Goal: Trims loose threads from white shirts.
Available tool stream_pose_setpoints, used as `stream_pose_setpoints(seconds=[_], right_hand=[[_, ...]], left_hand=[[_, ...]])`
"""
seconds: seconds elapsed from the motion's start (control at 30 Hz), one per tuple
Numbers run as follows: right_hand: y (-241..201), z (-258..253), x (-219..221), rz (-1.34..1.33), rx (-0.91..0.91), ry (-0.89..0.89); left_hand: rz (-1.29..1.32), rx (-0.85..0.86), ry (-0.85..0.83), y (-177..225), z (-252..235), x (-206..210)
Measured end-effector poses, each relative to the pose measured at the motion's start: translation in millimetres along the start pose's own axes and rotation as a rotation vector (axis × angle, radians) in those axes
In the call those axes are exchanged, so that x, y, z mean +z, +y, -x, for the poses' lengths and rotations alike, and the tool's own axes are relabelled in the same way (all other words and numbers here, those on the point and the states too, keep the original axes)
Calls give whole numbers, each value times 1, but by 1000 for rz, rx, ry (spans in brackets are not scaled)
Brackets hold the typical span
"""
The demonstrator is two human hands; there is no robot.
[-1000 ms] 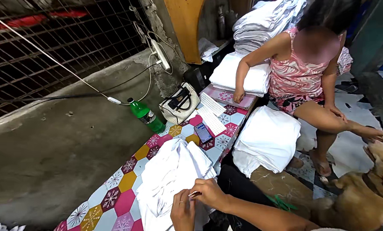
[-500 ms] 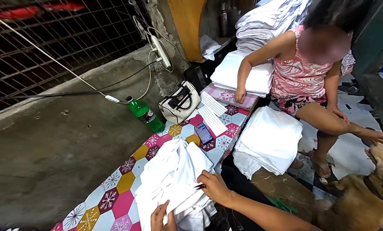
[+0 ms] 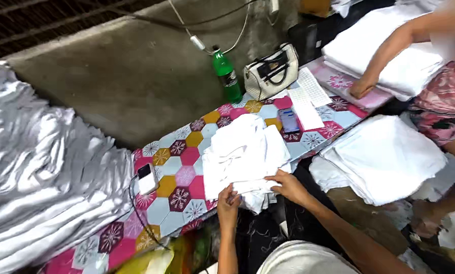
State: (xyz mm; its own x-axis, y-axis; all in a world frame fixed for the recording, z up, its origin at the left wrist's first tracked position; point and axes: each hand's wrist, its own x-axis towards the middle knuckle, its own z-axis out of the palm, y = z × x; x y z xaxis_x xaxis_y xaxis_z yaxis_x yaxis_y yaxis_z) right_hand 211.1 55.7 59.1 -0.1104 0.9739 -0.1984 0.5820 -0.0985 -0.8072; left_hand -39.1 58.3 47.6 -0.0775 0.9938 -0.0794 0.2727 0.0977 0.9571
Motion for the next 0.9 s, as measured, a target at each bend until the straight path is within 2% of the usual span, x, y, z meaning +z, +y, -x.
stream_pose_setpoints(seconds=[0.13,0.3,0.4,0.5,0.57,0.7,0.77,0.83,0.9], right_hand=[[-19,18,-8,-10,-43,-64],[-45,-8,10,76,-5,-199],[-44,-26,14,32,41,-188],[-29,-31,17,-161,45,-121],[-23,-29,16,-285,71,-122],[-30,-17,6,-353,128,-158],[-35,-14,4,-319,113,-164],[-39,-17,8,-292,81,-170],[-41,-21,14,-272,75,-152]], left_hand=[[-174,55,27,16,19,-5],[-279,162,53,19,-3,40],[-111,333,141,-10,-22,51],[111,278,22,-26,-15,32],[171,201,-75,-35,-1,12],[-32,3,-307,-41,16,-33],[-55,-17,-238,-22,22,-34],[-1,74,-53,2,22,-14],[-25,198,-1,15,13,10]])
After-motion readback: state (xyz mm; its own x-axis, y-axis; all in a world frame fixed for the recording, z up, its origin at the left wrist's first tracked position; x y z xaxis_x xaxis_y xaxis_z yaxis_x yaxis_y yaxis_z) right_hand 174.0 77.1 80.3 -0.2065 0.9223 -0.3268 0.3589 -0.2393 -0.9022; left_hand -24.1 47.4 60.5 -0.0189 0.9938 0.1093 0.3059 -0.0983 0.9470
